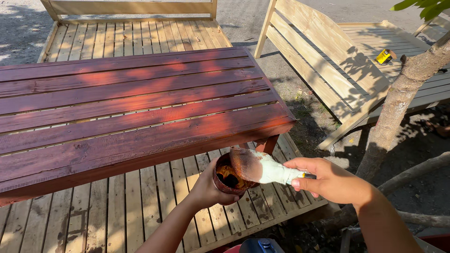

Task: The person applies reddish-brown wood stain to a slatted wooden bench using a cloth-wrapped brush, dipping the brush into a stain container held in the other hand. They coat the bench top, edges, and legs, moving around the bench to reach different sides.

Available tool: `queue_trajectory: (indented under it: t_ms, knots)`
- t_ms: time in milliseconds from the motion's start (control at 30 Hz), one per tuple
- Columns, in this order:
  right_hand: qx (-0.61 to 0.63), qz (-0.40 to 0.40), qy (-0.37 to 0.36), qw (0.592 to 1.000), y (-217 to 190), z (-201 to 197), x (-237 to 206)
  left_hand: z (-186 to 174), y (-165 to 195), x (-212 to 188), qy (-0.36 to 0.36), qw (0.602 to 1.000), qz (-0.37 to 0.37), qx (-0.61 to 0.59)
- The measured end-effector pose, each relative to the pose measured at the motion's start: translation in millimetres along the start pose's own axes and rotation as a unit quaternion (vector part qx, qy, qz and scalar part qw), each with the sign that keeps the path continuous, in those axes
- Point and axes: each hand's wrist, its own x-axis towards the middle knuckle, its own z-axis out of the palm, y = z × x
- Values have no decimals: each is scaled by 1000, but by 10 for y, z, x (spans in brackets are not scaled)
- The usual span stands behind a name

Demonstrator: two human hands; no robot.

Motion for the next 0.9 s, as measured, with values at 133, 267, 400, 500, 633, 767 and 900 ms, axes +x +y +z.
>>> queue_trajectory:
  t_ms: [133,267,400,500,633,767,900]
  knots:
    - [-74,-84,-62,992,444,-385,206,364,-64,294,13,996,-12,91]
    - [-276,-65,5,959,663,-765,227,881,-240,560,25,998,32,40]
    - [-310,-45,52,948,735,-1045,281,1403,-440,794,92,994,61,-1]
    - [-301,-108,50,946,831,-1262,333,1721,-547,937,163,986,42,-1]
    - [-310,-160,45,936,1078,-1448,458,2050,-665,1023,221,975,35,-10]
    - [-238,-63,78,966,1443,-1532,701,2171,-838,1207,261,963,48,-45]
    - [-169,-141,126,967,1829,-1485,1094,2105,-1099,1382,290,956,48,-24]
